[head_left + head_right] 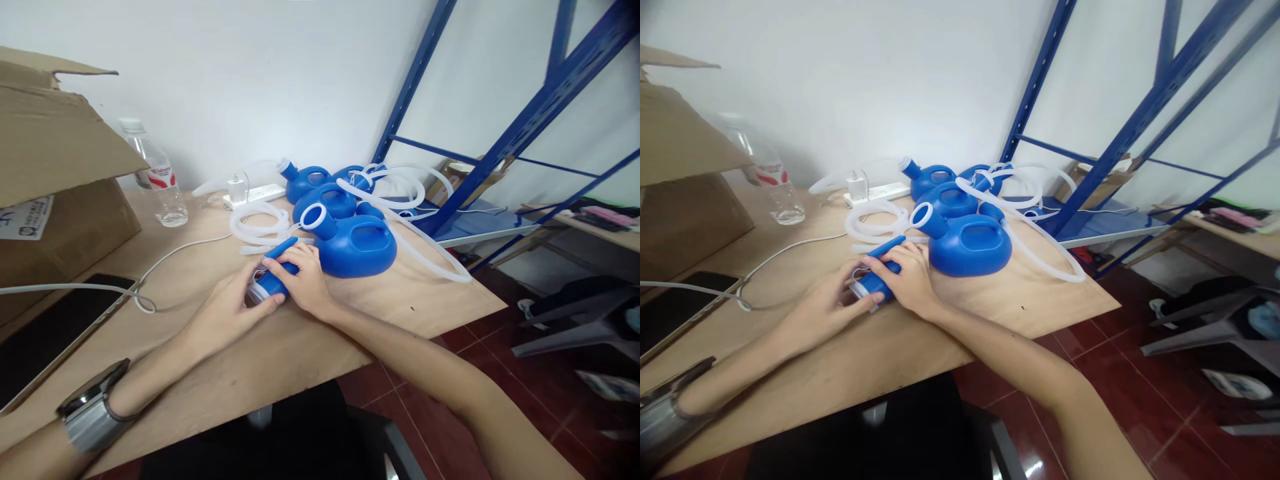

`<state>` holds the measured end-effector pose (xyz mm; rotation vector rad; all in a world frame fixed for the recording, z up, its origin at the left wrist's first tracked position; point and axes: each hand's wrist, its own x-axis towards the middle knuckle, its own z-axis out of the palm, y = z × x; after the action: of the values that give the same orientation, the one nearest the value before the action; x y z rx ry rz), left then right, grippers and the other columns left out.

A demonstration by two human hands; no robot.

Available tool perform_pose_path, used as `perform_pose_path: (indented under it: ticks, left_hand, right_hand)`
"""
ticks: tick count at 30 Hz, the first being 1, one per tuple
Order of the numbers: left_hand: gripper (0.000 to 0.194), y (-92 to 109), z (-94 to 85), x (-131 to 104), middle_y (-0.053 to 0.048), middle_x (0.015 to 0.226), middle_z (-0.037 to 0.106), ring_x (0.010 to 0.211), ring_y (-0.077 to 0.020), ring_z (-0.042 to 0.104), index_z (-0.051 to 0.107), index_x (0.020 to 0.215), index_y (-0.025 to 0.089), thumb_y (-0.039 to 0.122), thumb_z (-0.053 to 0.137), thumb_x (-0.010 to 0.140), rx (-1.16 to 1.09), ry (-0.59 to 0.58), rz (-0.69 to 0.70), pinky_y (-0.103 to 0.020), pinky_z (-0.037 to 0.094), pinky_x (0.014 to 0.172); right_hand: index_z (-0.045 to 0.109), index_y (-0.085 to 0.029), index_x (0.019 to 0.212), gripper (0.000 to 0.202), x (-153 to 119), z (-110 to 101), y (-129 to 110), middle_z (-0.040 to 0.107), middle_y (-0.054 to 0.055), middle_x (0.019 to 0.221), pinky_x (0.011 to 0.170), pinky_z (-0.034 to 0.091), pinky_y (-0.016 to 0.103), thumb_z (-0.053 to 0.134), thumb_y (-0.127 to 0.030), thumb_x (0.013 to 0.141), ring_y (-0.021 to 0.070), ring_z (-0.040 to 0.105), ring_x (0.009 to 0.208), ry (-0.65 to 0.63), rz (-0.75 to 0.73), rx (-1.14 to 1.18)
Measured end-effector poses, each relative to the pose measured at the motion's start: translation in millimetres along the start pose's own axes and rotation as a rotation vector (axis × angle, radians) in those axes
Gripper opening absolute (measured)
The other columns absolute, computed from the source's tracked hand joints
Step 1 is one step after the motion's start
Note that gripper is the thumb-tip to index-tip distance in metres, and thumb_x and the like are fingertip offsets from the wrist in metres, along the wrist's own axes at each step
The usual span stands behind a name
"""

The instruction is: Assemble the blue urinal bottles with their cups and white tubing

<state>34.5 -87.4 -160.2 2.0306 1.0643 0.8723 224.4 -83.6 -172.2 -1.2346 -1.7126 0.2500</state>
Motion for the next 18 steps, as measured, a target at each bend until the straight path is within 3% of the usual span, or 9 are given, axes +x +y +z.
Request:
perform_pose_path:
  ticks: [3, 5, 9, 12, 15, 18]
  left_hand:
    - [0.091, -4, 5.3, -2, -0.017, 0.147, 0.071, 0.126, -0.0404, 0.073, 0.046, 0.161, 0.025, 0.059, 0.079, 0.083, 0.141, -0.037, 0.003, -0.056, 0.059, 0.106]
    - [0.091, -9, 4.3, -1, -0.018, 0.150, 0.069, 0.127, -0.0394, 0.073, 0.039, 0.166, 0.025, 0.053, 0.074, 0.086, 0.172, -0.027, 0.013, -0.057, 0.059, 0.106]
    - [0.091, -20, -9.1, 6, -0.019, 0.158, 0.061, 0.139, -0.0398, 0.066, 0.039, 0.165, 0.023, 0.049, 0.072, 0.085, 0.146, 0.084, 0.073, -0.056, 0.059, 0.109]
    - [0.099, -23, -20.9, 13, -0.020, 0.153, 0.062, 0.128, -0.0399, 0.071, 0.038, 0.166, 0.023, 0.059, 0.077, 0.082, 0.053, 0.154, -0.051, -0.052, 0.065, 0.096]
    - [0.089, -21, -27.7, 19, -0.016, 0.150, 0.065, 0.128, -0.0392, 0.070, 0.052, 0.154, 0.025, 0.063, 0.081, 0.078, -0.056, 0.291, -0.169, -0.052, 0.064, 0.098]
    - [0.068, -21, -33.0, 28, -0.013, 0.147, 0.067, 0.131, -0.0357, 0.067, 0.057, 0.140, 0.025, 0.054, 0.080, 0.083, -0.279, 0.458, -0.258, -0.043, 0.066, 0.091]
  right_hand:
    - [0.072, -0.025, 0.072, 0.033, 2, -1, -2, 0.082, -0.003, 0.088, 0.108, 0.041, 0.046, 0.080, -0.038, 0.101, 0.0206, 0.069, 0.099, 0.018, 0.042, 0.014]
    - [0.076, -0.025, 0.078, 0.027, 2, -1, -5, 0.083, -0.002, 0.093, 0.110, 0.043, 0.046, 0.080, -0.039, 0.101, 0.0218, 0.069, 0.105, 0.003, 0.042, 0.035]
    - [0.081, -0.027, 0.108, 0.018, 1, -2, -6, 0.082, 0.003, 0.121, 0.120, 0.046, 0.047, 0.077, -0.043, 0.102, 0.0251, 0.065, 0.126, -0.093, -0.051, 0.081]
    - [0.074, -0.027, 0.137, 0.037, 0, -3, 1, 0.068, 0.009, 0.151, 0.129, 0.042, 0.049, 0.075, -0.041, 0.102, 0.0272, 0.056, 0.148, -0.132, -0.047, 0.083]
    - [0.062, -0.030, 0.153, 0.053, 1, -5, 12, 0.053, 0.011, 0.168, 0.130, 0.043, 0.050, 0.073, -0.038, 0.102, 0.0278, 0.049, 0.158, -0.153, -0.004, 0.119]
    - [0.060, -0.030, 0.154, 0.052, 3, -7, 22, 0.061, 0.011, 0.158, 0.123, 0.051, 0.048, 0.069, -0.034, 0.103, 0.0265, 0.057, 0.150, -0.182, -0.002, 0.159]
